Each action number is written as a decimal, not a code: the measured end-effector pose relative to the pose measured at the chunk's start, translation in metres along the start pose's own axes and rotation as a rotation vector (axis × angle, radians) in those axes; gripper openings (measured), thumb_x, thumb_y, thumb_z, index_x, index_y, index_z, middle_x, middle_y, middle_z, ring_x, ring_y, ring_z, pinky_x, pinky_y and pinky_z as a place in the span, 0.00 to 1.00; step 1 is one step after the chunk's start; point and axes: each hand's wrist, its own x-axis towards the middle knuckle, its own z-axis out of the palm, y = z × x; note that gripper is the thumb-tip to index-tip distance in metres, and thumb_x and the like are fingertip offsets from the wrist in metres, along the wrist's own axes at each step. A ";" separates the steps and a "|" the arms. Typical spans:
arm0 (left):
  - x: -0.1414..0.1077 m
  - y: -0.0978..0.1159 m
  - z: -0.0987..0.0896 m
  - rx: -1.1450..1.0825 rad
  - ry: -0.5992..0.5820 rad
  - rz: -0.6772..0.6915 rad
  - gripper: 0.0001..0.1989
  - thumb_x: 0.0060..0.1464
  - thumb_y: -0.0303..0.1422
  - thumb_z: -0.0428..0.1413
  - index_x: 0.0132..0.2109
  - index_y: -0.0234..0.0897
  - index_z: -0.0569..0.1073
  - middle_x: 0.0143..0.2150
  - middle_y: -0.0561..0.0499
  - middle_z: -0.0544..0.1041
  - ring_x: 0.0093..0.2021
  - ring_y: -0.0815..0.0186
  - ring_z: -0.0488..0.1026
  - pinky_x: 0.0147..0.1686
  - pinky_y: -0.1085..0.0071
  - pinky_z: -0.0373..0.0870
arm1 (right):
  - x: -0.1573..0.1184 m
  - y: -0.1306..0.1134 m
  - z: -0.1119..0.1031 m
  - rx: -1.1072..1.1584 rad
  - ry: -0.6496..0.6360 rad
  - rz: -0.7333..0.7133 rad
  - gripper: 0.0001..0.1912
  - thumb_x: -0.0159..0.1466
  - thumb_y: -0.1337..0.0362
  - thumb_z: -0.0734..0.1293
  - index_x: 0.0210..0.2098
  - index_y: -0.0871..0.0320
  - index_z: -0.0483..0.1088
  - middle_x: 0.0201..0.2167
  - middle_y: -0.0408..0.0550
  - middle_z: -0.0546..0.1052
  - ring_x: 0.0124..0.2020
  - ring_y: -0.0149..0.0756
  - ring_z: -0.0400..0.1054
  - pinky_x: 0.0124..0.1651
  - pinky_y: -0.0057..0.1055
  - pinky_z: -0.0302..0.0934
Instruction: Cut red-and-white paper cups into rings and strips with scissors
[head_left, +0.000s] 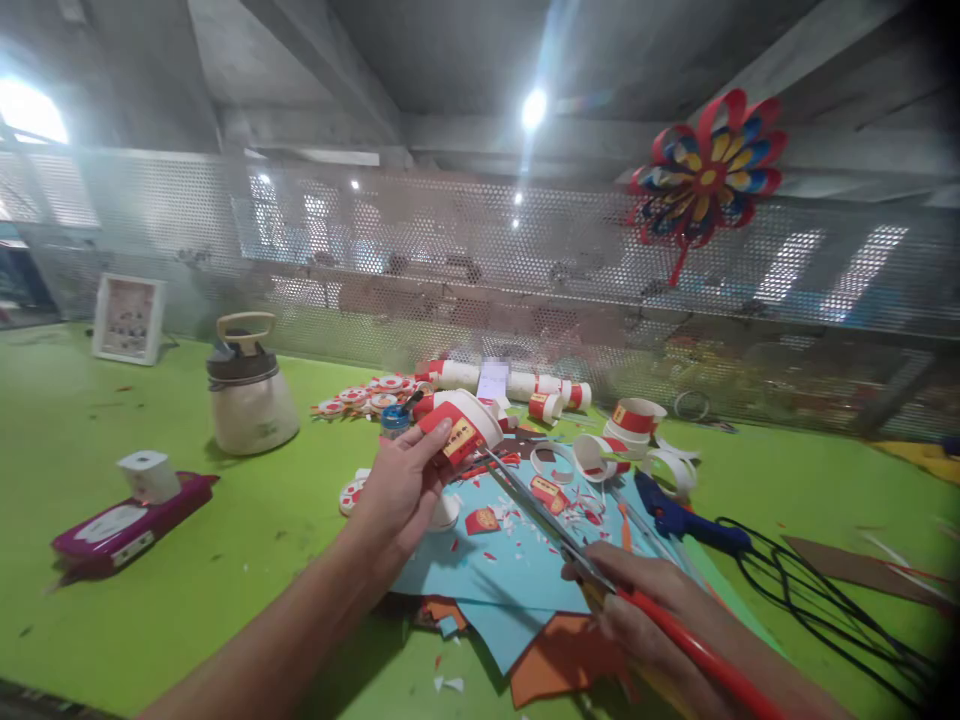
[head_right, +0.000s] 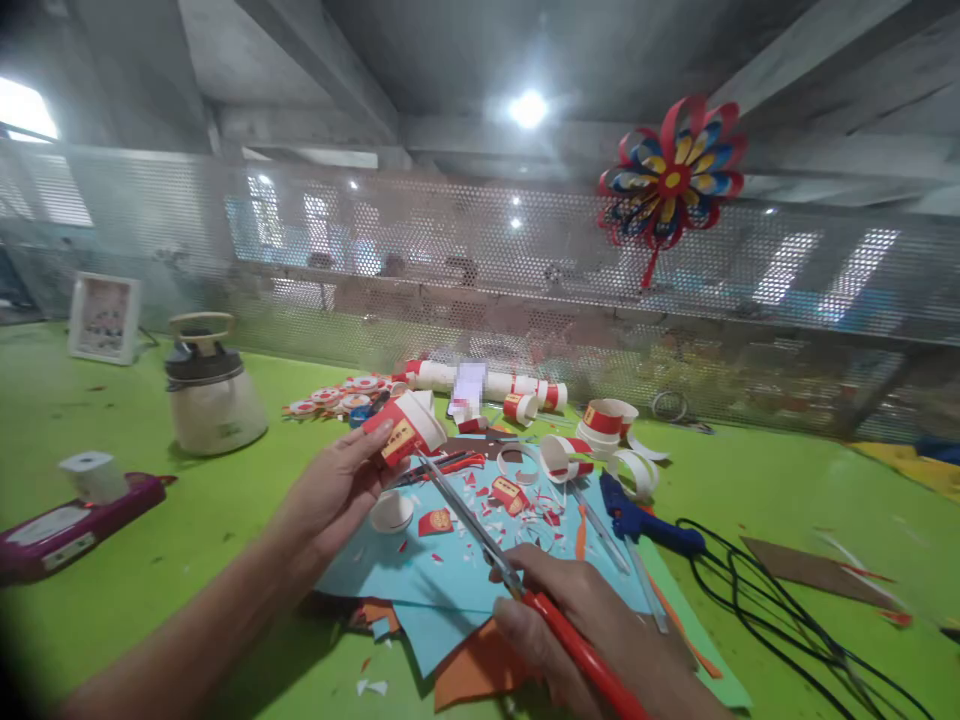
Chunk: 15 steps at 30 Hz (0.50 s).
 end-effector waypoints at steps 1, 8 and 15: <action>0.000 -0.001 0.000 0.005 -0.010 -0.012 0.05 0.50 0.19 0.58 0.33 0.26 0.78 0.28 0.45 0.79 0.24 0.69 0.74 0.24 0.76 0.74 | 0.001 -0.001 0.000 0.000 0.002 -0.015 0.31 0.61 0.34 0.52 0.33 0.52 0.72 0.26 0.48 0.75 0.27 0.39 0.67 0.28 0.33 0.56; 0.001 -0.004 -0.003 0.053 -0.057 -0.046 0.08 0.47 0.22 0.62 0.37 0.26 0.80 0.33 0.42 0.81 0.28 0.68 0.76 0.30 0.75 0.74 | 0.003 0.005 0.003 -0.021 -0.079 -0.084 0.30 0.65 0.37 0.50 0.36 0.54 0.68 0.28 0.48 0.72 0.29 0.38 0.66 0.34 0.34 0.58; -0.004 -0.010 -0.003 0.102 -0.098 -0.085 0.08 0.46 0.25 0.64 0.36 0.28 0.80 0.31 0.44 0.81 0.25 0.72 0.73 0.24 0.80 0.70 | 0.009 0.014 0.006 0.037 -0.136 -0.170 0.26 0.68 0.42 0.50 0.36 0.55 0.65 0.27 0.45 0.69 0.28 0.35 0.63 0.31 0.31 0.55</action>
